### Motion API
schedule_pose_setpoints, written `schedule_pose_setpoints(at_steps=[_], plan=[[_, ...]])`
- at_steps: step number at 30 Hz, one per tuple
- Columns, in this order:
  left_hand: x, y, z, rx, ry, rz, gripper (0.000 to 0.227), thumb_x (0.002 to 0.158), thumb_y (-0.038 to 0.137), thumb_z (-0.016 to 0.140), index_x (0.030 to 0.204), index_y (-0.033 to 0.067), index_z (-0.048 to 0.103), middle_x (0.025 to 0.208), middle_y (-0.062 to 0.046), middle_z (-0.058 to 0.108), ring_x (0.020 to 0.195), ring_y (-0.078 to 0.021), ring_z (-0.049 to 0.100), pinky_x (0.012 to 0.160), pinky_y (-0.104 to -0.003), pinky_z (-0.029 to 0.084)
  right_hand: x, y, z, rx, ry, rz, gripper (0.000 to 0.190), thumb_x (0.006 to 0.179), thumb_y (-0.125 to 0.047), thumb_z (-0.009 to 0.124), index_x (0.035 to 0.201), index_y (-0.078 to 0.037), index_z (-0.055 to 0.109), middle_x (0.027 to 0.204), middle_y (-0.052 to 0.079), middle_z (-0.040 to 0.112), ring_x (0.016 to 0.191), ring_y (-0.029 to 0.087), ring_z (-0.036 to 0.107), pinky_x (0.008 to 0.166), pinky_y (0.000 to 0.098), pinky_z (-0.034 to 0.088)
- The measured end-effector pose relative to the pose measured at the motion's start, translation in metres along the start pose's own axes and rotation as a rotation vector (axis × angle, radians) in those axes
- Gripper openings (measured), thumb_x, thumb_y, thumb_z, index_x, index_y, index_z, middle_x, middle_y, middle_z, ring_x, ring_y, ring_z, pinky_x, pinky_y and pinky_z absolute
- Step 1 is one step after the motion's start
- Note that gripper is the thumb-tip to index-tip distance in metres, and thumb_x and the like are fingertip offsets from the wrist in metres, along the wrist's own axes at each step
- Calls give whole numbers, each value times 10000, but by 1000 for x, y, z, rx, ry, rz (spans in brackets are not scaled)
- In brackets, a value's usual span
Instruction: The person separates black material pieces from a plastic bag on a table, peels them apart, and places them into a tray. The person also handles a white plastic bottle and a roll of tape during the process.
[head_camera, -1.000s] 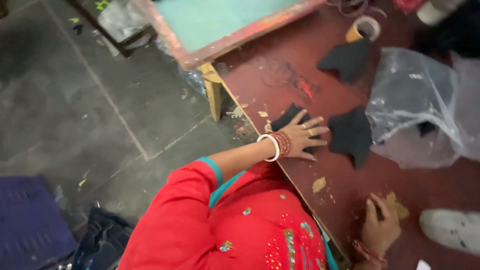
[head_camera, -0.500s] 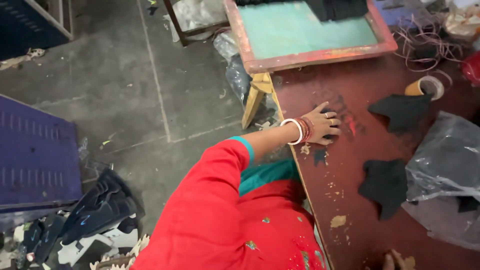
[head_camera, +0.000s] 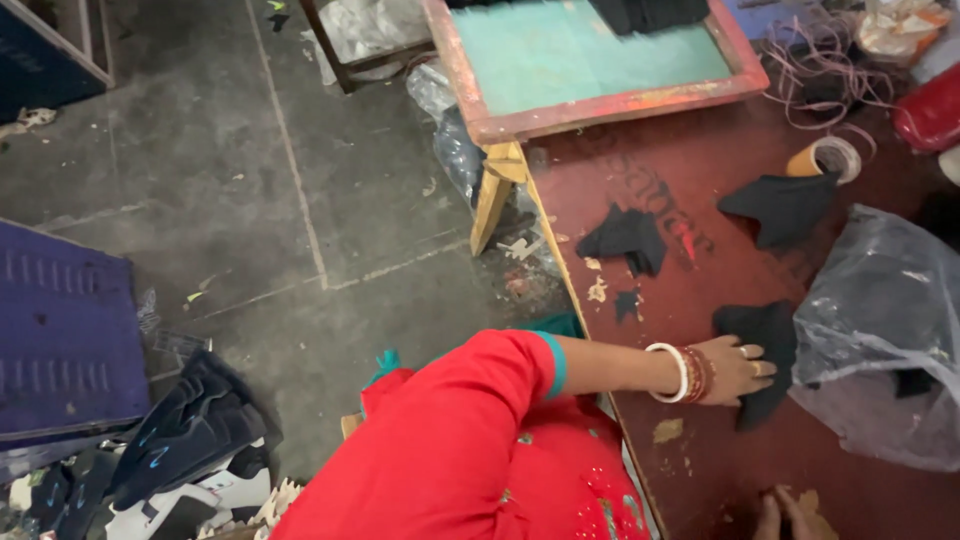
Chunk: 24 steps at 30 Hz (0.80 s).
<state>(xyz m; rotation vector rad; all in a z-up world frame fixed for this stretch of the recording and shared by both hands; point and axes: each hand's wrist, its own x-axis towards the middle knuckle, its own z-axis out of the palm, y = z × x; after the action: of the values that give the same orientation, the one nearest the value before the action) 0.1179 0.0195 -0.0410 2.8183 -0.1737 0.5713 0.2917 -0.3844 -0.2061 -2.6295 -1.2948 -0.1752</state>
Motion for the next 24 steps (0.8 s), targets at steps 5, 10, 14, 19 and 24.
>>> schedule_pose_setpoints(at_steps=[5, 10, 14, 19, 24], plan=[[-30, 8, 12, 3, -122, 29, 430, 817, 395, 694, 1196, 193, 717, 1412, 0, 586, 1252, -237, 565, 954, -387, 518, 12, -36, -11, 238, 46, -79, 248, 1015, -180, 690, 1218, -52, 753, 1101, 204, 725, 934, 287, 716, 889, 349, 569], [-64, 21, -58, -124, -224, 63, 633, 690, 414, 769, 1246, 122, 686, 1318, -93, 621, 1168, -295, 607, 910, -416, 534, 21, -174, -112, 404, 98, 397, 179, 1100, -223, 702, 1151, -72, 782, 1090, 193, 736, 975, 305, 683, 873, 416, 547], [-85, 9, -80, -435, -79, 91, 870, 528, 454, 814, 1261, 11, 658, 1208, -182, 683, 1145, -358, 651, 989, -430, 535, 35, -281, -202, 374, 256, 297, 135, 1084, -191, 723, 1142, -77, 769, 1160, 145, 743, 1101, 266, 694, 954, 390, 537], [-101, -5, -84, -372, 29, -26, 378, 767, 347, 763, 1021, 67, 765, 974, -155, 656, 981, -375, 624, 854, -495, 504, 49, -299, -214, 596, 174, 285, 149, 963, -83, 712, 1095, -33, 760, 1099, 135, 735, 1021, 262, 692, 935, 351, 535], [-95, 2, -82, -442, -85, -94, 331, 785, 286, 774, 1042, 78, 779, 997, -142, 651, 996, -371, 608, 868, -494, 488, 71, -310, -226, 580, 49, 224, 205, 914, -61, 726, 1113, -44, 768, 1118, 127, 732, 1031, 279, 706, 907, 356, 545]])
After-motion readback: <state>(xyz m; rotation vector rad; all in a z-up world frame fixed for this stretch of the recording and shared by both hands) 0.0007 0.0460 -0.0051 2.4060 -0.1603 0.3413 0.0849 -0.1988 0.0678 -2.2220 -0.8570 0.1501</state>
